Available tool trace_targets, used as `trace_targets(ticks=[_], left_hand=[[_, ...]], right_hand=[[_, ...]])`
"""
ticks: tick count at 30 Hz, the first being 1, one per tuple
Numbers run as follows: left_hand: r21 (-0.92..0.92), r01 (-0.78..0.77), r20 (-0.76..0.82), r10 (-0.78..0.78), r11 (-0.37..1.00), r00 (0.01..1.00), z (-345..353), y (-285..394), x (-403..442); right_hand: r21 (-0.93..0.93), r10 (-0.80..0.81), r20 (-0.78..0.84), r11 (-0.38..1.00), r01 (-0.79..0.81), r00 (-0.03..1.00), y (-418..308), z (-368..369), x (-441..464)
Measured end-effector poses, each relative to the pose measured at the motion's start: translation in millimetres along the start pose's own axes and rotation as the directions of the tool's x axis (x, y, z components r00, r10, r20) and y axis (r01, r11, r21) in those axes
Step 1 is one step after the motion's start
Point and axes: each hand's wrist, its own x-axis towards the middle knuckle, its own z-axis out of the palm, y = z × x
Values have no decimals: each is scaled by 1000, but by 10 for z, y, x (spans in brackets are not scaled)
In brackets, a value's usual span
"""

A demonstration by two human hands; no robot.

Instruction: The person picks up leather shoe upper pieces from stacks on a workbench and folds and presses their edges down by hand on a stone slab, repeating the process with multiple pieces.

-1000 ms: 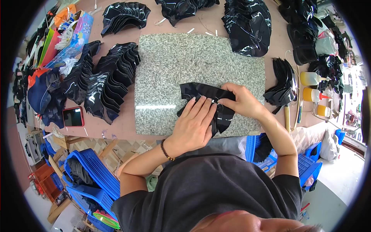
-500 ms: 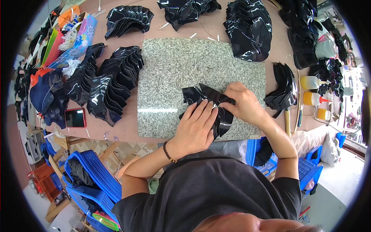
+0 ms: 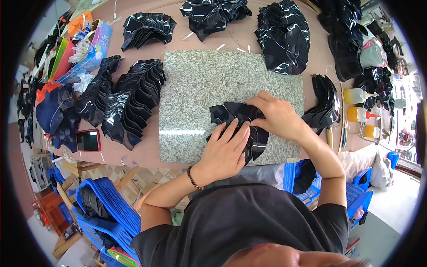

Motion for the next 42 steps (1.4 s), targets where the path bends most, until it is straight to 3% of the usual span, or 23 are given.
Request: trace_targets(ticks=[5,14,32,42], left_hand=[[-28,2,-21,-2,1000,1000,27,-5,-16],[-66,11,-12,-12,998,1000,12,-10,-12],[-99,24,-3,-24,995,1000,29,-19,-6],[-69,12,-11,-13,998,1000,35,-26,-6]], right_hand=[[213,-149,-19,965,150,989,136,95,236],[249,-158,-115,951,182,981,91,276,351],[79,-237,-213,963,259,948,92,409,328],[-200,-397,-58,903,379,916,23,322,254]])
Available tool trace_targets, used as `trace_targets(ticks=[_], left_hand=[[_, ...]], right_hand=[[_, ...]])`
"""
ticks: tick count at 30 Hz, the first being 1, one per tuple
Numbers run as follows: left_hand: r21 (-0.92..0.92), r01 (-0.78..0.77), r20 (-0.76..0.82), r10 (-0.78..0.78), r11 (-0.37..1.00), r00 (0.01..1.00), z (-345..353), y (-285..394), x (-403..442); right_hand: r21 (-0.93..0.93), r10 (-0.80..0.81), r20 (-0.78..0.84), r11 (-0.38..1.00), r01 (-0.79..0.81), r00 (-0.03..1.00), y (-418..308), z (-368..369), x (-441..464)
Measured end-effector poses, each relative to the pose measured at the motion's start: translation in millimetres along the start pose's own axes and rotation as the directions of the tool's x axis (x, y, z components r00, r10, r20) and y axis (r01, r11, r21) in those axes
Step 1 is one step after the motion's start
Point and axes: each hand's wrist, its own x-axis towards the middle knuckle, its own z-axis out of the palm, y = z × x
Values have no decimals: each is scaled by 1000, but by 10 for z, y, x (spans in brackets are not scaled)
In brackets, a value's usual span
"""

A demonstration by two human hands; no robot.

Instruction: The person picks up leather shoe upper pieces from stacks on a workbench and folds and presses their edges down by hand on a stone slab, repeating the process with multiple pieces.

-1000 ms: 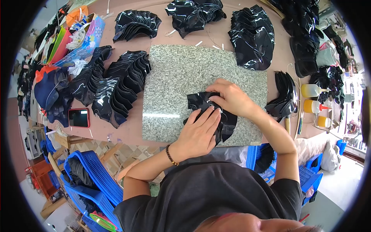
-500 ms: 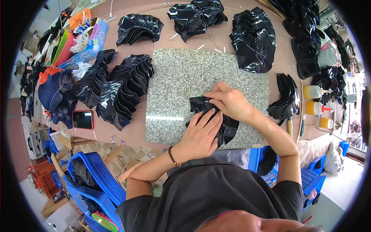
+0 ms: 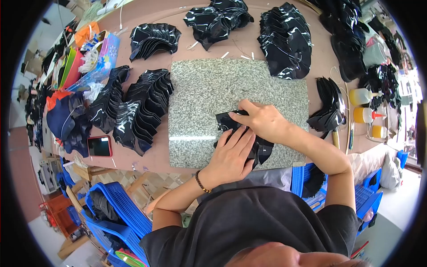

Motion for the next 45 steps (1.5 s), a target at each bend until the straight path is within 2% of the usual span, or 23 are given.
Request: trace_targets(ticks=[2,3,6,11,14,18,19,24,30,42,45], left_hand=[[-12,10,-12,-10,1000,1000,21,-3,-6],[-6,18,-3,-18,1000,1000,20,-5,-10],[-60,32,37,-30,998,999,-82,22,8],[-54,-23,211,34,998,977,-231,-29,-4],[73,-96,243,76,993,967,-243,-21,18],[104,-227,59,222,968,973,-55,-56,40],[100,-210,19,209,973,978,-69,-15,57],[253,-209,8,214,945,977,-33,68,45],[270,-250,61,242,930,968,16,77,53],[270,-350,172,313,897,934,-78,12,90],[244,-364,171,329,899,929,-96,-15,62]], right_hand=[[-18,-65,-76,998,64,995,16,55,-52],[-5,-50,-36,999,49,998,-18,7,-85],[-110,-112,-112,989,100,987,-47,53,-292],[165,-34,-220,984,71,975,-100,59,-884],[140,-25,-212,989,56,977,-297,-23,-1075],[105,104,-313,992,-75,944,-383,131,-1061],[116,106,-339,991,-71,935,-368,163,-1049],[219,175,-415,972,-89,893,-271,236,-975],[160,132,-372,984,-77,919,-295,215,-989],[176,184,-371,976,-126,910,-404,340,-1040],[73,168,-304,985,-153,938,-444,313,-1054]])
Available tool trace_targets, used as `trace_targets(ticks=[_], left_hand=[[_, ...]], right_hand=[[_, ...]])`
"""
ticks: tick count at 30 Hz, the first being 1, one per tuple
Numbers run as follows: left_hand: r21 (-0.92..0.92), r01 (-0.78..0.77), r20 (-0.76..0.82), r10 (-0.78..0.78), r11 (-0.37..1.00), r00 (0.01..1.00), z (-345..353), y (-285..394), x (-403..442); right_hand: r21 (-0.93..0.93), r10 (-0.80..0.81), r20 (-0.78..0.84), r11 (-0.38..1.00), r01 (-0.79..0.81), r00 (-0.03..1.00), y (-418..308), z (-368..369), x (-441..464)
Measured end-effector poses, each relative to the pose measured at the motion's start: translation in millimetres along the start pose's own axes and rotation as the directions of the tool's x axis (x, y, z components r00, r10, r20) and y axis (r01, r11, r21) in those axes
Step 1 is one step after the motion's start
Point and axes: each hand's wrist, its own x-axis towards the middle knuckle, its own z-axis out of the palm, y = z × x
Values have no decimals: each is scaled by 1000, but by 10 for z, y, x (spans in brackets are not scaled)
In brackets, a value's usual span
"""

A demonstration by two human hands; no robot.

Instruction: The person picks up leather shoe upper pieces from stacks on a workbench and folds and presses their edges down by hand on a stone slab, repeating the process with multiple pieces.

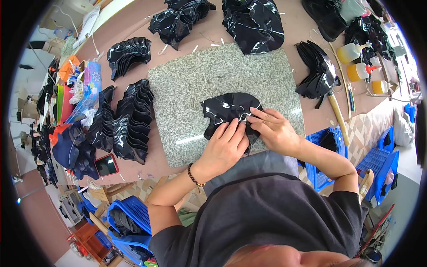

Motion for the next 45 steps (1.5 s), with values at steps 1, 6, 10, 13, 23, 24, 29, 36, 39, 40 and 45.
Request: trace_targets(ticks=[1,6,10,13,23,24,29,36,39,40,45], left_hand=[[-22,-1,-8,1,1000,1000,-14,18,-21],[-92,5,-36,-9,996,999,84,80,-226],[-153,65,-23,-69,986,997,63,140,-267],[-155,86,12,-85,984,996,35,167,-270],[-144,98,-44,-105,985,994,137,179,-308],[-135,93,-50,-101,986,994,149,172,-313],[-119,87,-56,-94,989,994,168,185,-312],[-101,76,-81,-85,992,993,190,196,-314],[-115,79,-99,-91,990,991,215,198,-318],[-121,79,-104,-92,989,990,220,198,-320],[-262,104,-111,-137,959,984,204,196,-320]], right_hand=[[-34,-7,17,999,8,1000,-24,-22,-6],[-102,-10,37,995,14,999,-85,-5,-81],[-65,19,44,998,-16,999,-97,30,-102],[-65,31,57,998,-28,998,-116,23,-89],[-112,16,79,994,-7,997,-189,38,-144],[-116,15,88,993,-5,996,-199,39,-150],[-142,23,104,990,-8,994,-254,33,-181],[-199,95,124,978,-69,988,-405,113,-220],[-211,154,150,970,-121,977,-484,171,-244],[-221,154,149,968,-119,977,-499,190,-259],[-258,151,152,960,-108,977,-584,236,-328]])
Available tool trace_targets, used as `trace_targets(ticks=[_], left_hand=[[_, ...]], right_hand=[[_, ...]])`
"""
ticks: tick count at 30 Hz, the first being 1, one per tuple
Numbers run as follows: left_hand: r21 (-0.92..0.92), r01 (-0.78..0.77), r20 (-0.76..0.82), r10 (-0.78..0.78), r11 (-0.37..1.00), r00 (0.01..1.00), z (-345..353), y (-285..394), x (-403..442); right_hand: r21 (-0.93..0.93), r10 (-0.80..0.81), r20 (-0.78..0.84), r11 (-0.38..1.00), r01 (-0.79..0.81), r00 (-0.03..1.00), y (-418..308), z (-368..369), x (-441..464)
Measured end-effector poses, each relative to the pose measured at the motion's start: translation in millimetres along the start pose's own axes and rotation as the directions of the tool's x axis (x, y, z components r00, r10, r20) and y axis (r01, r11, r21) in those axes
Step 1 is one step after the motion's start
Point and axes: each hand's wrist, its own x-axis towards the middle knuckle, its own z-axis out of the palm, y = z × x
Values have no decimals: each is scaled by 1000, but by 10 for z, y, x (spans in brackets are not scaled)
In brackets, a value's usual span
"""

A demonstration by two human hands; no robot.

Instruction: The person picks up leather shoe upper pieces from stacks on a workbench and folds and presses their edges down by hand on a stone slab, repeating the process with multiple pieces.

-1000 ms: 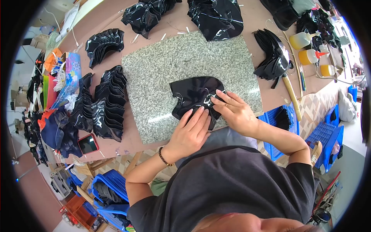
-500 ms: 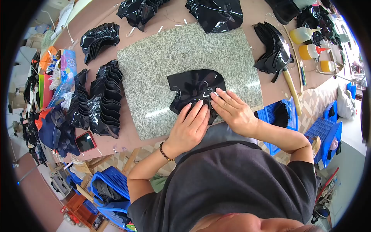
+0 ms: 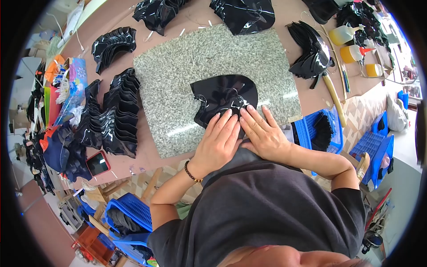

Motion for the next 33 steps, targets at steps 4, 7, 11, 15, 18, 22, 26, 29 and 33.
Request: trace_targets(ticks=[4,7,11,15,18,22,26,29,33], left_hand=[[-337,81,9,-83,938,997,-188,-10,57],[-368,131,-41,-157,921,987,-352,-99,169],[21,120,-287,-109,993,952,-532,-290,675],[43,196,72,-198,980,977,-460,-711,1007],[-311,344,228,-282,886,932,-605,-730,1044],[-389,290,154,-248,875,956,-882,-587,945],[-387,158,-54,-193,908,980,-1032,-447,803],[-403,223,30,-231,888,973,-1116,-357,755],[-286,70,-109,-105,956,988,-1025,-334,715]], right_hand=[[24,-80,2,996,80,997,-102,23,-112],[100,-97,11,990,96,995,-139,41,-182],[221,-56,-37,973,63,998,-186,63,-212],[597,103,-229,801,56,968,-57,174,-136],[863,574,-311,504,-27,758,-29,208,78],[987,590,-142,25,158,795,243,58,470],[979,476,161,32,-200,865,251,-420,691],[735,363,-310,677,-21,879,154,-503,807],[414,119,-575,896,163,809,180,-476,851]])
